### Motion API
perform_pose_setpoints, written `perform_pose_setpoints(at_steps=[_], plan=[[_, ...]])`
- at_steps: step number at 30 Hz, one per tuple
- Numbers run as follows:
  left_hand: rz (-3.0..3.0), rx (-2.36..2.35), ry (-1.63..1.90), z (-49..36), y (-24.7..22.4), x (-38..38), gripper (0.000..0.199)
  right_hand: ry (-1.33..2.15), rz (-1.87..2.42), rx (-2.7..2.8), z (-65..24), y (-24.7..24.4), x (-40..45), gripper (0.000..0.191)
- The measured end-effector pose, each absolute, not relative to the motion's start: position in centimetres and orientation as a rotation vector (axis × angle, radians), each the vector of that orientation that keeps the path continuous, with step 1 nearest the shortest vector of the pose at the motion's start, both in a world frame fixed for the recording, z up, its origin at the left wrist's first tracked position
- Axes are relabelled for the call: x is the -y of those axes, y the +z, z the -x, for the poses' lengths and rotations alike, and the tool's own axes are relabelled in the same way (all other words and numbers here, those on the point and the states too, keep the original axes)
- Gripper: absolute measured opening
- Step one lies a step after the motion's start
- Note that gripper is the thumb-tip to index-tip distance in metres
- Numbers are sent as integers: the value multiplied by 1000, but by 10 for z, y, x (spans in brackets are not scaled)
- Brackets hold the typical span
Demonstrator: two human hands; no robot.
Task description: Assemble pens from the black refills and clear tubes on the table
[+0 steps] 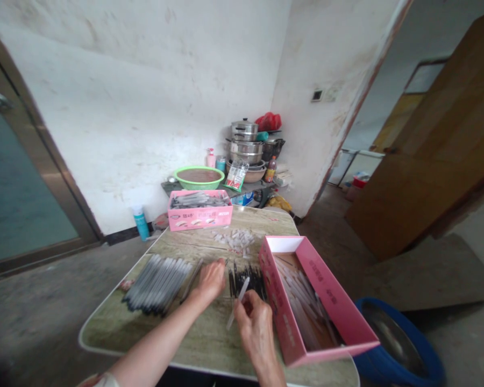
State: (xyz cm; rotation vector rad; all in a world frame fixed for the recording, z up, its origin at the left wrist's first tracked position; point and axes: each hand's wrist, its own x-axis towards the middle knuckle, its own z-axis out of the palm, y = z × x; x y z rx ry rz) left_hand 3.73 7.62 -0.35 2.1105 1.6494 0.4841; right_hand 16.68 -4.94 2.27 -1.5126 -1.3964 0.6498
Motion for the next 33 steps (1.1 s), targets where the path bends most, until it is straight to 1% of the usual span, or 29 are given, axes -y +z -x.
perform_pose_setpoints(at_steps=[2,4,7,10,13,15,18,23,33], plan=[[-2117,-1650,565,-31,-6,-80,33,749,1470,1306,-168,21,46,29],[-2043,-1575,720,-23,-9,-83,24,876,1410,1198,-170,21,42,31],[-1704,-1207,897,-13,-12,-84,15,1016,1302,1070,-176,22,36,34],[-1361,-800,910,-6,-16,-79,19,993,1235,1007,-181,26,26,34],[-1212,-604,896,-5,-19,-72,22,836,1203,931,-186,34,12,30],[-1185,-547,869,-5,-19,-69,21,742,1195,883,-188,40,2,29],[-1185,-507,807,-5,-15,-65,20,689,1191,858,-189,50,-9,28],[-1194,-472,710,-4,-9,-61,19,681,1186,847,-189,58,-16,30],[-1199,-462,677,-2,-5,-60,20,691,1223,851,-195,57,-14,30]])
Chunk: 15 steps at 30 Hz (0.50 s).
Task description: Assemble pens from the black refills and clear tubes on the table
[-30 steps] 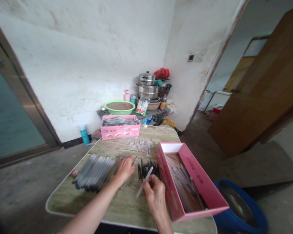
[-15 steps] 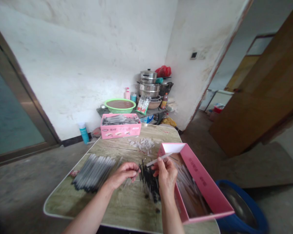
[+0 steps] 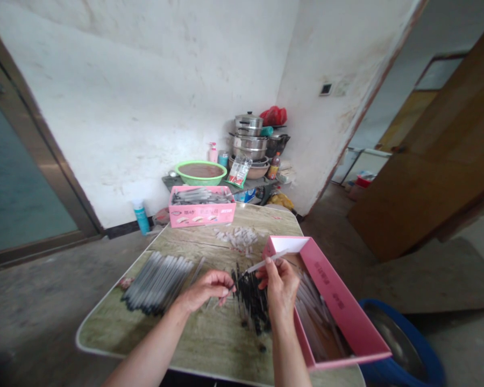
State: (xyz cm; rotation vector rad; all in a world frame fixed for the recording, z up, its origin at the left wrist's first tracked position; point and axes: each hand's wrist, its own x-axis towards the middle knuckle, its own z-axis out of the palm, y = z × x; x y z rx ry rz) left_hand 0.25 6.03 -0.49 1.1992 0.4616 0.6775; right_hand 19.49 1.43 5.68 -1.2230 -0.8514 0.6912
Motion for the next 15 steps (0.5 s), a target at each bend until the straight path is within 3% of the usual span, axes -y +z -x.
perform_pose_setpoints(at_steps=[15], plan=[[-1109,-352,707,-7,-9,-60,28,771,1362,922,-195,58,-22,31]])
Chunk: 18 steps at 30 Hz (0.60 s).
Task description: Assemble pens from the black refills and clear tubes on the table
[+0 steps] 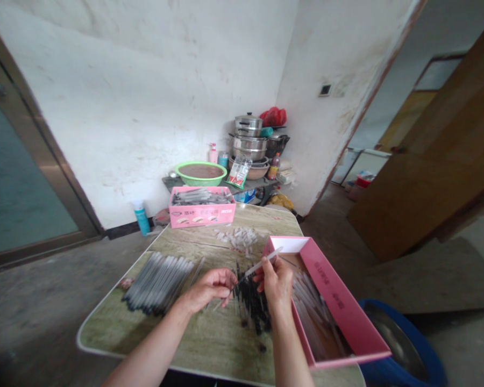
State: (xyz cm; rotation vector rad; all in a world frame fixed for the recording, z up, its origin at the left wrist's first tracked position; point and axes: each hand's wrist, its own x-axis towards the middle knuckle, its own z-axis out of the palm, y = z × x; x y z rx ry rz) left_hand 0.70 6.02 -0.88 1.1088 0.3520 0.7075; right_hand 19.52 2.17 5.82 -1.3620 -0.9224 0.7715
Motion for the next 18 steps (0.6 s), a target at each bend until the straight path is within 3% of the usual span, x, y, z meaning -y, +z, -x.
perform_pose_setpoints(at_steps=[18], plan=[[-1061,-377,733,-6,-10,-61,31,846,1398,884,-199,57,-25,31]])
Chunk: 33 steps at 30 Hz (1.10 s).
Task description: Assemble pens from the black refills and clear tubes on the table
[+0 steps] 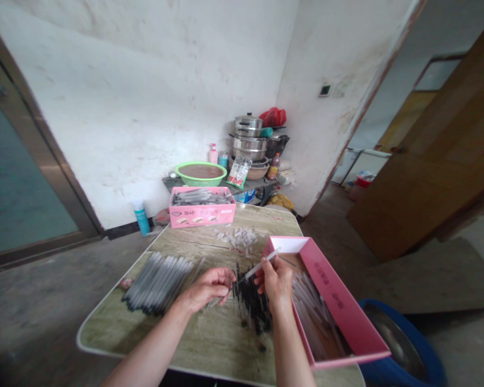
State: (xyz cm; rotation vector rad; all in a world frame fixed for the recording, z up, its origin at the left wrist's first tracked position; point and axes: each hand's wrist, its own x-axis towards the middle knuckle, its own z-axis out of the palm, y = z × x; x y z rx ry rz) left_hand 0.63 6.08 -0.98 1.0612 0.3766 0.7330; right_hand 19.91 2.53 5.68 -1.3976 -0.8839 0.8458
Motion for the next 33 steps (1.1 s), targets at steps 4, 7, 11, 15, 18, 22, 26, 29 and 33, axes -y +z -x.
perform_pose_setpoints(at_steps=[4,7,11,15,18,22,26,29,33], plan=[[-1052,-368,755,-8,-9,-61,30,868,1404,936,-192,54,-24,31],[-1034,-367,773,-9,-9,-60,30,933,1412,988,-180,51,-22,30],[-1014,-393,753,-10,-12,-58,35,1095,1422,1022,-166,48,-20,30],[-958,-485,819,-14,-18,-59,39,1299,1439,1031,-157,45,-19,31],[-916,-588,873,-16,-22,-62,38,1427,1458,1060,-148,39,-18,32],[-816,-687,879,-15,-26,-65,31,1431,1479,1086,-139,30,-17,35],[-614,-663,964,-10,-24,-75,16,1360,1456,1124,-138,26,-13,39],[-331,-665,1122,-2,-23,-88,12,1336,1426,1160,-142,24,-6,41],[-21,-532,1143,7,-21,-95,23,1250,1453,1171,-151,17,5,42]])
